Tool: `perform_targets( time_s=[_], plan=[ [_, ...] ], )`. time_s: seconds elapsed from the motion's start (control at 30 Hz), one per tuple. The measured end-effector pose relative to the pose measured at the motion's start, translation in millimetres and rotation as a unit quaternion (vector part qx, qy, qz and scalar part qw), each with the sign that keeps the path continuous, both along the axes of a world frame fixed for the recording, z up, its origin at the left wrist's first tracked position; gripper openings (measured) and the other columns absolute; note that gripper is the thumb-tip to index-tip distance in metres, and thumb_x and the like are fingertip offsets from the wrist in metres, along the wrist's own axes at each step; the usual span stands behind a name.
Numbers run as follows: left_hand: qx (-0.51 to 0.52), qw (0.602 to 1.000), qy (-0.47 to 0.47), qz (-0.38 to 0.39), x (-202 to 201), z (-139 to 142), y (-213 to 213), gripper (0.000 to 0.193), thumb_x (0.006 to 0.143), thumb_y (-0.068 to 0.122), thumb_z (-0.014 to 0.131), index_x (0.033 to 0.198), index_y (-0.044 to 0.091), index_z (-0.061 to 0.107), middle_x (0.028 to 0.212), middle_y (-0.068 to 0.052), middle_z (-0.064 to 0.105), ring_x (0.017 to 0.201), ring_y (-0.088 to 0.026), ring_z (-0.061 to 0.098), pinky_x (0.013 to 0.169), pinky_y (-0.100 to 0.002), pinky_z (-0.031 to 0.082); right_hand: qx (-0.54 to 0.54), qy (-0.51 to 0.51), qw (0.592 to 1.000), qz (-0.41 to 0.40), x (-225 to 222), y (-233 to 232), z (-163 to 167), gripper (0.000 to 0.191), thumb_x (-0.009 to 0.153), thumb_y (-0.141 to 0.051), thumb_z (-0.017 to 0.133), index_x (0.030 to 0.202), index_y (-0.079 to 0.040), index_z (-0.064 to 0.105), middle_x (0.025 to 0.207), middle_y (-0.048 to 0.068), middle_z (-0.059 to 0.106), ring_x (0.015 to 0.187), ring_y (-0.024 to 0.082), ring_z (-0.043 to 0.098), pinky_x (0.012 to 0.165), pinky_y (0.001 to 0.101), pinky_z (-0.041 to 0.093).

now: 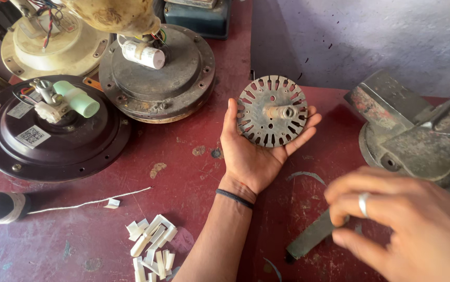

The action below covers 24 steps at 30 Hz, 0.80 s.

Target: The person inserts small white plastic pieces into the slots of a motor rotor, tapping them into place with a hammer. They then use a pair of scissors to trim the excess material from the inserted pieces.

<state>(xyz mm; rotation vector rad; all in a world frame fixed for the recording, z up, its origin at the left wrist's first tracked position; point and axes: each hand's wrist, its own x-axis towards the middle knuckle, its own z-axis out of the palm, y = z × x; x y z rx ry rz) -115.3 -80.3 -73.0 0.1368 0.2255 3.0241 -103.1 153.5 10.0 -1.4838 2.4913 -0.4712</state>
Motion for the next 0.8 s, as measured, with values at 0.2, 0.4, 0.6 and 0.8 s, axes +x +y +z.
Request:
perform_targets(
  time_s=[0.2, 0.4, 0.6, 0.8],
  plan=[
    [0.006, 1.0, 0.015, -0.026, -3.8, -6.8, -1.5, 0.1, 0.104, 0.079, 0.028, 0.156, -0.007, 0.039, 0.142, -0.037, 0.051, 0.128, -0.05, 0.056, 0.106, -0.053, 0.053, 0.204, -0.321, 0.924, 0.04, 20.3, 25.4, -29.7, 0.022, 0.084, -0.033, 0.084, 0.095, -0.018, 0.072, 0.102, 0.0, 0.076, 0.088, 0.018, 0.074, 0.072, 0.0338, 0.059],
    [0.031, 0.997, 0.043, -0.061, -6.7, -15.8, -3.8, 0.103, 0.107, 0.081, 0.029, 0.158, -0.008, 0.037, 0.143, -0.038, 0.05, 0.127, -0.053, 0.055, 0.103, -0.055, 0.055, 0.22, -0.407, 0.886, -0.031, 27.3, 35.5, -46.2, 0.018, 0.087, -0.025, 0.081, 0.096, -0.014, 0.07, 0.101, 0.003, 0.074, 0.086, 0.019, 0.073, 0.071, 0.0346, 0.058],
    [0.026, 0.996, 0.039, -0.079, -5.7, -14.3, -1.6, 0.104, 0.105, 0.08, 0.03, 0.157, -0.01, 0.037, 0.144, -0.042, 0.049, 0.125, -0.056, 0.056, 0.099, -0.055, 0.058, 0.163, -0.462, 0.865, -0.108, 35.6, 63.6, -48.0, 0.014, 0.091, -0.017, 0.078, 0.098, -0.01, 0.067, 0.099, 0.007, 0.072, 0.084, 0.021, 0.071, 0.071, 0.0355, 0.057],
    [0.015, 0.995, 0.06, -0.077, -2.9, -10.8, -3.5, 0.1, 0.106, 0.078, 0.031, 0.158, -0.007, 0.036, 0.146, -0.04, 0.049, 0.127, -0.056, 0.056, 0.098, -0.056, 0.058, -0.194, -0.549, 0.79, -0.192, 51.8, 94.5, -50.0, 0.012, 0.094, -0.008, 0.075, 0.099, -0.005, 0.064, 0.098, 0.011, 0.07, 0.082, 0.022, 0.069, 0.071, 0.0363, 0.056]
  ],
)
